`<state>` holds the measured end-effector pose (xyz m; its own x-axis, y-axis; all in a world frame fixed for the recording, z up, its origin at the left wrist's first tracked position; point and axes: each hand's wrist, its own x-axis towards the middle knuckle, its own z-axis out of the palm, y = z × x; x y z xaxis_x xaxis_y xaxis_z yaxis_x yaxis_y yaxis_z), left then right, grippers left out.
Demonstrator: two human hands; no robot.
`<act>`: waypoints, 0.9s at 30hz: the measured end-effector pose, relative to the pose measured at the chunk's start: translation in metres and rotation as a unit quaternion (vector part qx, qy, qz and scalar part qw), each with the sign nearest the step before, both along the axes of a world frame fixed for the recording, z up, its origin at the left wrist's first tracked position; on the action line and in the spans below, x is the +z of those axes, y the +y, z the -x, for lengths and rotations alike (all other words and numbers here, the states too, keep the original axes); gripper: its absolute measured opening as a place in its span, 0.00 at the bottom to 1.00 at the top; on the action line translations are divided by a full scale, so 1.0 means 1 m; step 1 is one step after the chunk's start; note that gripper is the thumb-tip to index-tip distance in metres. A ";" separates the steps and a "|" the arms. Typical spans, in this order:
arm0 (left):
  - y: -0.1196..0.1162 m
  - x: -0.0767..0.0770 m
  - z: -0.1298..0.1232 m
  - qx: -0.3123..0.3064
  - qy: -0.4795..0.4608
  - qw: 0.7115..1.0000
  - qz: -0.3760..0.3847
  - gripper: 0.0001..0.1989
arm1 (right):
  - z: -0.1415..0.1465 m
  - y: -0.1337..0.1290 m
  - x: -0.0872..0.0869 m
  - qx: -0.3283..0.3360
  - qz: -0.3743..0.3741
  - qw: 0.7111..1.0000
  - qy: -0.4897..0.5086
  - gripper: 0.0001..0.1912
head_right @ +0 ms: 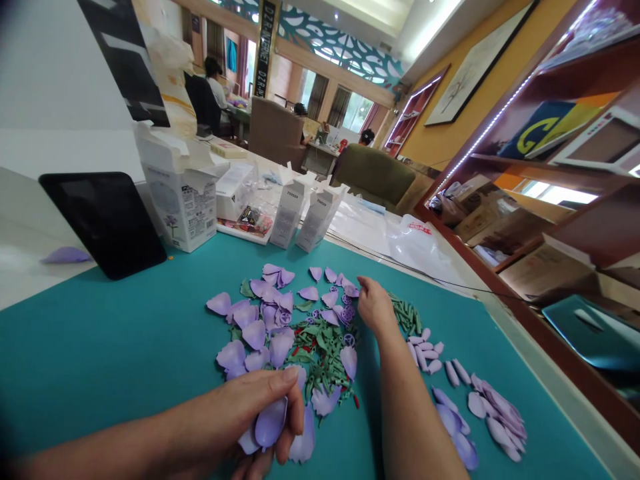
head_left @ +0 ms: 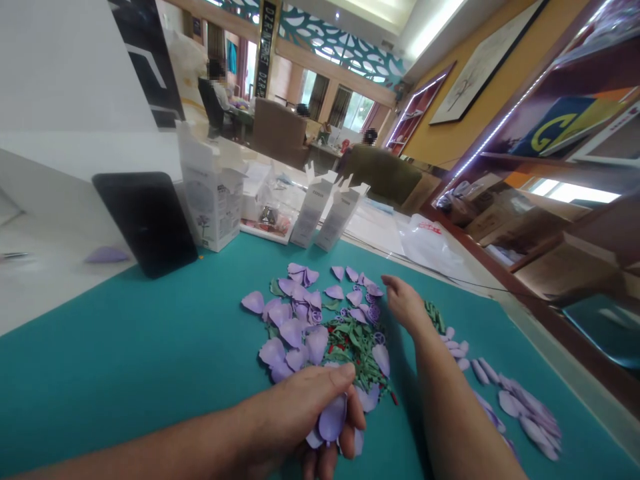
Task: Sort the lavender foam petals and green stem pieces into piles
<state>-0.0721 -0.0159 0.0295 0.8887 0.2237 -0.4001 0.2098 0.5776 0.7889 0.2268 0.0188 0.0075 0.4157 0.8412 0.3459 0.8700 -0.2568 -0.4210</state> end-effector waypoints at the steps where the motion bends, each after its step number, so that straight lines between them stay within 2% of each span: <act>1: 0.000 0.001 0.000 0.000 0.003 1.000 -0.002 0.26 | -0.003 -0.001 -0.001 -0.004 0.009 1.000 0.006 0.19; 7: 0.000 0.004 -0.001 0.001 0.021 1.000 -0.007 0.25 | 0.001 -0.003 0.005 0.021 0.080 0.994 0.077 0.17; 15: -0.001 0.003 -0.002 0.011 0.017 1.000 -0.009 0.24 | 0.033 -0.001 0.004 0.076 0.122 0.979 0.142 0.17; 17: -0.001 0.003 -0.001 0.011 0.013 1.000 -0.006 0.24 | 0.037 0.000 0.002 0.100 0.112 0.970 0.192 0.19; 20: -0.001 0.003 -0.001 0.010 0.008 1.000 -0.006 0.24 | 0.030 0.002 0.001 0.102 0.038 0.963 0.248 0.20; 23: 0.000 0.004 -0.001 0.009 0.003 1.000 -0.007 0.25 | 0.008 0.003 -0.003 0.045 -0.022 0.981 0.188 0.20; 27: 0.000 0.004 -0.002 0.009 0.009 1.000 -0.011 0.24 | -0.017 0.005 -0.016 0.004 -0.030 0.992 0.119 0.21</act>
<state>-0.0702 -0.0157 0.0332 0.8774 0.2479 -0.4107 0.2140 0.5641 0.7975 0.2437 0.0234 -0.0088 0.4843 0.8261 0.2879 0.7461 -0.2182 -0.6291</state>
